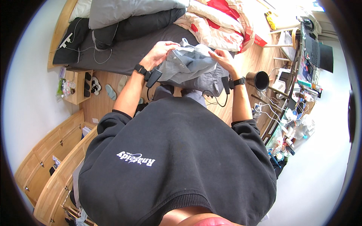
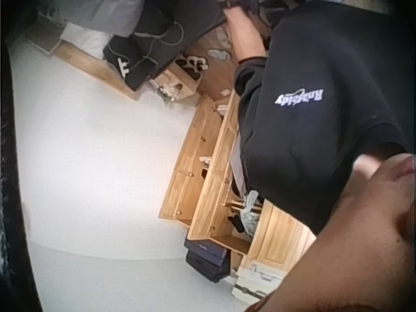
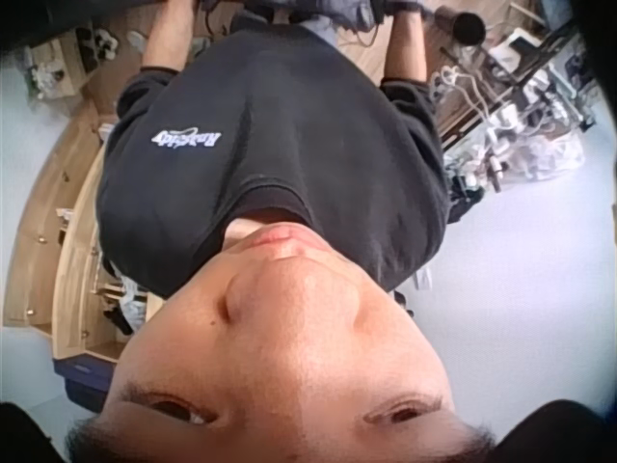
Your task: The person lays a light-colored button-up shirt on a bed and fastens several buttons from the bottom toward the collar. They handle the shirt by hand, aligning buttonholes and pressing buttons through them, then smooth the fabric after each fastening.
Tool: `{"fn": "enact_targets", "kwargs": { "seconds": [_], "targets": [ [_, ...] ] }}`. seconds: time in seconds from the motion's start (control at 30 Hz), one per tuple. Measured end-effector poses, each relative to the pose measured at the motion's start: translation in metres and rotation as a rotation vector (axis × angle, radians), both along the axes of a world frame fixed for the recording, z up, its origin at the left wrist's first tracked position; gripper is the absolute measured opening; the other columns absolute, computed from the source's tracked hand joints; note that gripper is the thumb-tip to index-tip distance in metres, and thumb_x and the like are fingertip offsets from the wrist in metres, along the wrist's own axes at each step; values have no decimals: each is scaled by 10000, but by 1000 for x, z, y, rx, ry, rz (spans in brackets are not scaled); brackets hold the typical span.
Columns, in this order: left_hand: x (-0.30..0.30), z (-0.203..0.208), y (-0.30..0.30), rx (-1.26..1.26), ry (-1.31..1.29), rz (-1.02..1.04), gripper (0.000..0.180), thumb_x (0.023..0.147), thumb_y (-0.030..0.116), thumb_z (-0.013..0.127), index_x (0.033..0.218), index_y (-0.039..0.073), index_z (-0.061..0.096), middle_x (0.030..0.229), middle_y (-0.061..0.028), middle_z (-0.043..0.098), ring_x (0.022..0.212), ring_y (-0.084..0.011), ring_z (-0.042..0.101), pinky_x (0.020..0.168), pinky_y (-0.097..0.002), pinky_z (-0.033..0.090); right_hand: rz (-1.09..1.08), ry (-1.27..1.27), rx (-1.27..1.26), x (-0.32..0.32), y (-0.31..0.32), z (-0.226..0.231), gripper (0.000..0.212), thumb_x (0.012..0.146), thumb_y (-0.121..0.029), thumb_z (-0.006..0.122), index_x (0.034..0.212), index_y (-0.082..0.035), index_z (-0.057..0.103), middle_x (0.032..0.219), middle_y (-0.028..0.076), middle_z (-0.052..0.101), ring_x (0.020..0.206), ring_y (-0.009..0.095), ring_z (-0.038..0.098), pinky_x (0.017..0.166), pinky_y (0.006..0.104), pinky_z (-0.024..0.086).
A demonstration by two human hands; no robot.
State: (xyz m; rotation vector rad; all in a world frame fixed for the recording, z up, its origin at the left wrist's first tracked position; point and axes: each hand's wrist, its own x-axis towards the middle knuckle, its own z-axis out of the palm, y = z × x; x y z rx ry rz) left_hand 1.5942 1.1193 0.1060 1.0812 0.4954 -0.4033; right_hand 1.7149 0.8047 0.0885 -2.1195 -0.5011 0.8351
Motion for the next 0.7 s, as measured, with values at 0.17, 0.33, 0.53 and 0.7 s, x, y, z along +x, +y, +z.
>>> {"fn": "enact_targets", "kwargs": {
  "seconds": [0.17,0.33,0.53,0.7],
  "targets": [
    [7,4,12,-46,-72,65,202,993,75,651,1159,-36,680,1025,-78,725,884,-126,694,814,-252,571,80,103,142,3,-11,9,366,920,-374,769,878,-28,659,785,-17,613,716,94,534,632,288,434],
    [14,16,13,-9,-134,118,215,1004,85,648,1185,-31,662,1057,-69,712,918,-124,686,818,-255,568,-93,-453,16,3,9,20,279,919,-285,753,919,-14,685,719,131,656,665,198,615,662,353,492],
    [9,18,-18,-102,-90,215,224,977,92,697,1179,-3,678,1017,-33,711,872,-94,662,762,-238,549,-233,-246,395,-6,45,1,218,967,-219,702,954,-5,662,780,28,649,738,128,596,696,309,490],
    [-5,2,-45,-18,55,238,217,989,97,677,1196,35,695,1063,-29,709,925,-112,662,809,-268,540,-175,127,481,-29,52,-14,232,981,-223,680,979,8,663,818,11,629,770,80,556,698,293,476]
  ]
}}
